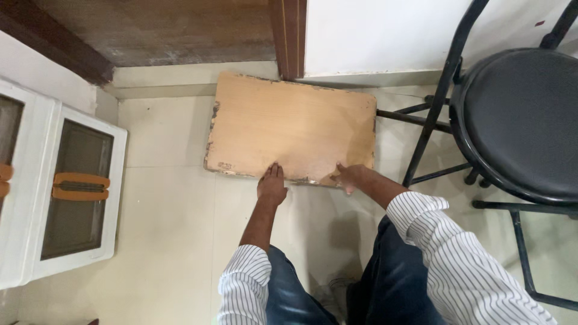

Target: The person opens a plastic storage cabinet, then picks up a folded brown plastic stool and unfolds it on the floor. They then pick up a small table, flip it over, and begin unfolding its metal legs.

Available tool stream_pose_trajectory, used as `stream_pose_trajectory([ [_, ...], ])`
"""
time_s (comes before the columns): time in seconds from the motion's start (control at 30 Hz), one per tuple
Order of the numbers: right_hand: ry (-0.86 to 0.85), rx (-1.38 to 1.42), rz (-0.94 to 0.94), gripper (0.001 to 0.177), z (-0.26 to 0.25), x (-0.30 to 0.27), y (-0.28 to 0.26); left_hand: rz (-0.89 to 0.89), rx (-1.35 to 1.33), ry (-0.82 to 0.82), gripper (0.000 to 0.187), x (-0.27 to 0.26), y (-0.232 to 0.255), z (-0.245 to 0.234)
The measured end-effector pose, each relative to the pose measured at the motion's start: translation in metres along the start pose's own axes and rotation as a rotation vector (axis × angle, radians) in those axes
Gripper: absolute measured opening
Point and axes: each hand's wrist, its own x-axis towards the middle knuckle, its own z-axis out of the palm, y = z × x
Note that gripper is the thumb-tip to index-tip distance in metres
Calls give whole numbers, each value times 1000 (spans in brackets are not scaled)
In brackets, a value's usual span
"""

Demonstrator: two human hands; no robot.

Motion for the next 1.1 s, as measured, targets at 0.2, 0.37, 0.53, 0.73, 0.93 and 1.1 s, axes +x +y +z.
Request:
stream_pose_trajectory([
  [0.2, 261, 286, -1, 100, 44, 5, -15, -31, -1, 43, 94, -8, -3, -6],
  [0.37, 400, 395, 133, 115, 35, 3, -43, -50, 91, 198, 101, 8, -24, 4],
  [0.53, 393, 257, 266, 121, 13, -6, -77, -148, 98, 297, 94, 25, -43, 20],
  [0.73, 582, 144, 373, 99, 16, 26, -78, -133, 124, 401, 84, 33, -50, 35],
  [0.93, 630, 68, 435, 78, 24, 54, -73, -121, 168, 369, 84, 34, -47, 32],
  [1.1, 644, 63, 428, 83, 32, 64, -67, -121, 145, 398, 84, 24, -37, 31],
])
